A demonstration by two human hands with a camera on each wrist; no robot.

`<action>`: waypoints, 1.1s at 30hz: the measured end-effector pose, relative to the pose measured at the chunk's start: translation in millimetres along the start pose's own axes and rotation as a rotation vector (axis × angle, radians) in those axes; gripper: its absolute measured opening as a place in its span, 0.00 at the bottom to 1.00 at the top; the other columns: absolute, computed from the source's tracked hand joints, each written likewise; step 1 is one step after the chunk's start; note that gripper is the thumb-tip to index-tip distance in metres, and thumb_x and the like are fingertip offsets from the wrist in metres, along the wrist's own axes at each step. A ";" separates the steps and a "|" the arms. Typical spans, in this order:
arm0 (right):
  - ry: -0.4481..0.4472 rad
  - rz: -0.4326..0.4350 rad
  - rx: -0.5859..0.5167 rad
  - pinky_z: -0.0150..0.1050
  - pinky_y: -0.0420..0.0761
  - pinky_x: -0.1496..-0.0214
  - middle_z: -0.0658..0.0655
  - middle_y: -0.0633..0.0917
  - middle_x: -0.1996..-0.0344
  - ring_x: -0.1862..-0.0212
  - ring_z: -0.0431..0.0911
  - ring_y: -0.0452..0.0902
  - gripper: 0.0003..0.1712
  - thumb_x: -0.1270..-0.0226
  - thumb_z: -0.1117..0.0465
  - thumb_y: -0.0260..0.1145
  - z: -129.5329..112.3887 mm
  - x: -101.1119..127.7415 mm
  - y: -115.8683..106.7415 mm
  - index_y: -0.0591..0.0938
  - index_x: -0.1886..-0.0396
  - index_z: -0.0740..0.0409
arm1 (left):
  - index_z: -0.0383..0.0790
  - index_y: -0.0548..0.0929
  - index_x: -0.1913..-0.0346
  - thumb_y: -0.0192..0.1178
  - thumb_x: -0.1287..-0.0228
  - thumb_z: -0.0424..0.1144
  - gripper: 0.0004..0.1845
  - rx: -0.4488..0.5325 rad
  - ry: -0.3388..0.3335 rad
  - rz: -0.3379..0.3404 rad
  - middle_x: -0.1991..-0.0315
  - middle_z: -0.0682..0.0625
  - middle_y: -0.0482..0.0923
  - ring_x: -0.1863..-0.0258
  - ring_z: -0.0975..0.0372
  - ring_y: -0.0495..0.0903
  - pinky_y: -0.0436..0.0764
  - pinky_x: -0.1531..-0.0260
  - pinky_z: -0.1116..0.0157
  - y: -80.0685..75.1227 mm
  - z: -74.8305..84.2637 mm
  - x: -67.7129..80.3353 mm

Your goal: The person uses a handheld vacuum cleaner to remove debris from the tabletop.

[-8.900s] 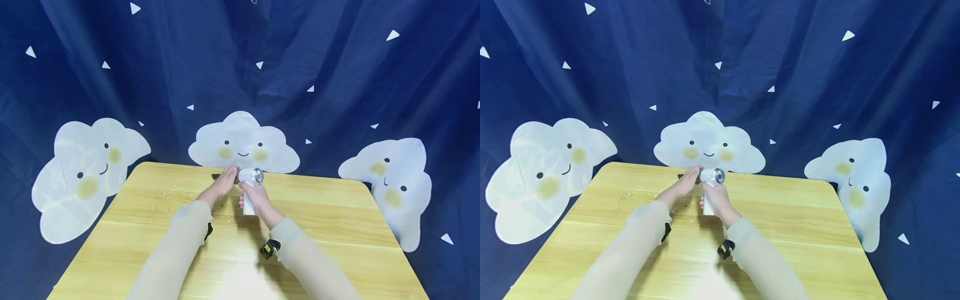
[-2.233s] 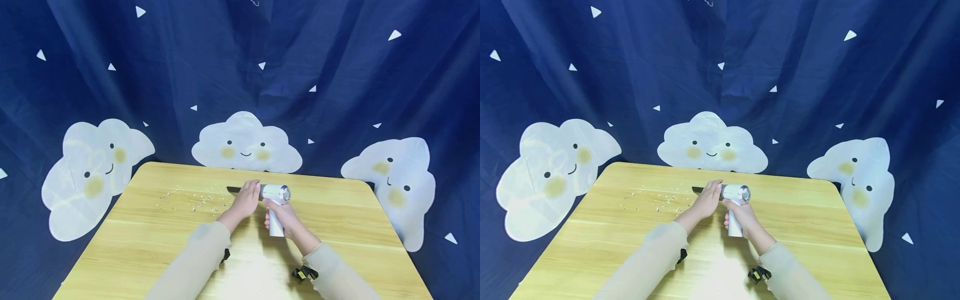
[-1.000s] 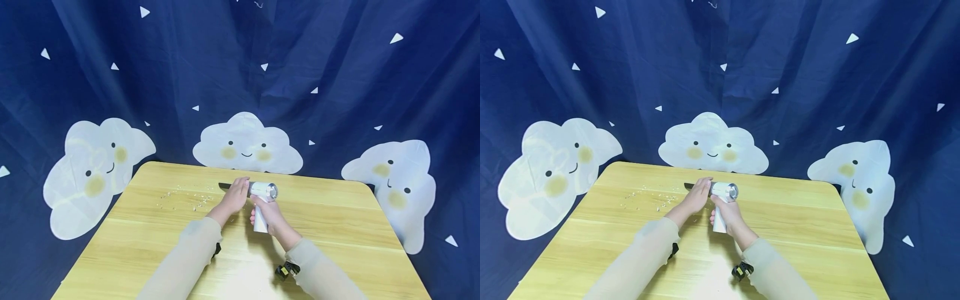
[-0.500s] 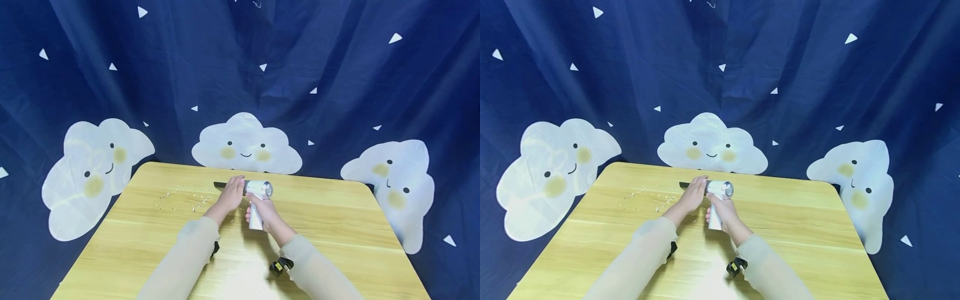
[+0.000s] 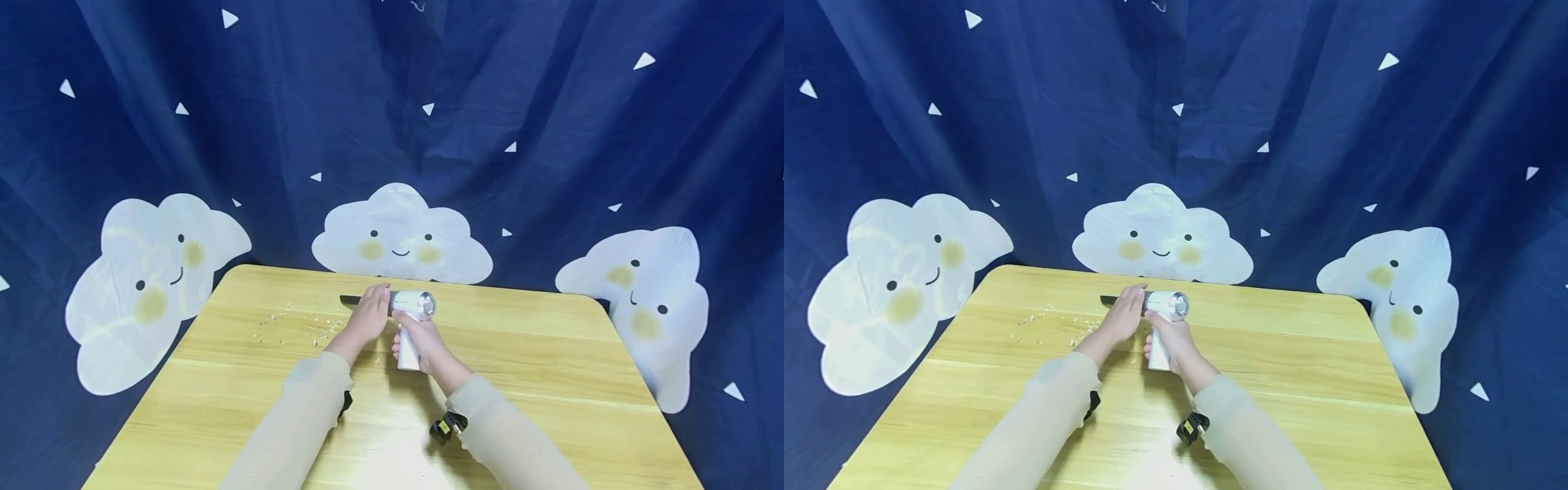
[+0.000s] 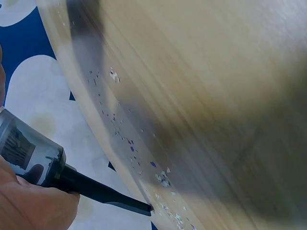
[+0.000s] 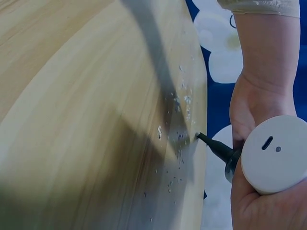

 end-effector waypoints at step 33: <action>-0.024 -0.029 0.082 0.35 0.81 0.81 0.55 0.79 0.82 0.83 0.42 0.76 0.25 0.31 0.51 0.67 -11.6 1.2 -1.1 0.72 0.46 0.64 | 0.41 0.61 0.23 0.26 0.17 0.54 0.31 0.014 -0.020 0.023 0.24 0.40 0.56 0.26 0.44 0.58 0.61 0.30 0.43 -4.1 4.2 3.2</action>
Point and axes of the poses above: each hand's wrist, its own x-axis away from the middle knuckle, its own y-axis out of the palm, z = x × y, the point moved 5 cm from there along -x, towards the middle knuckle
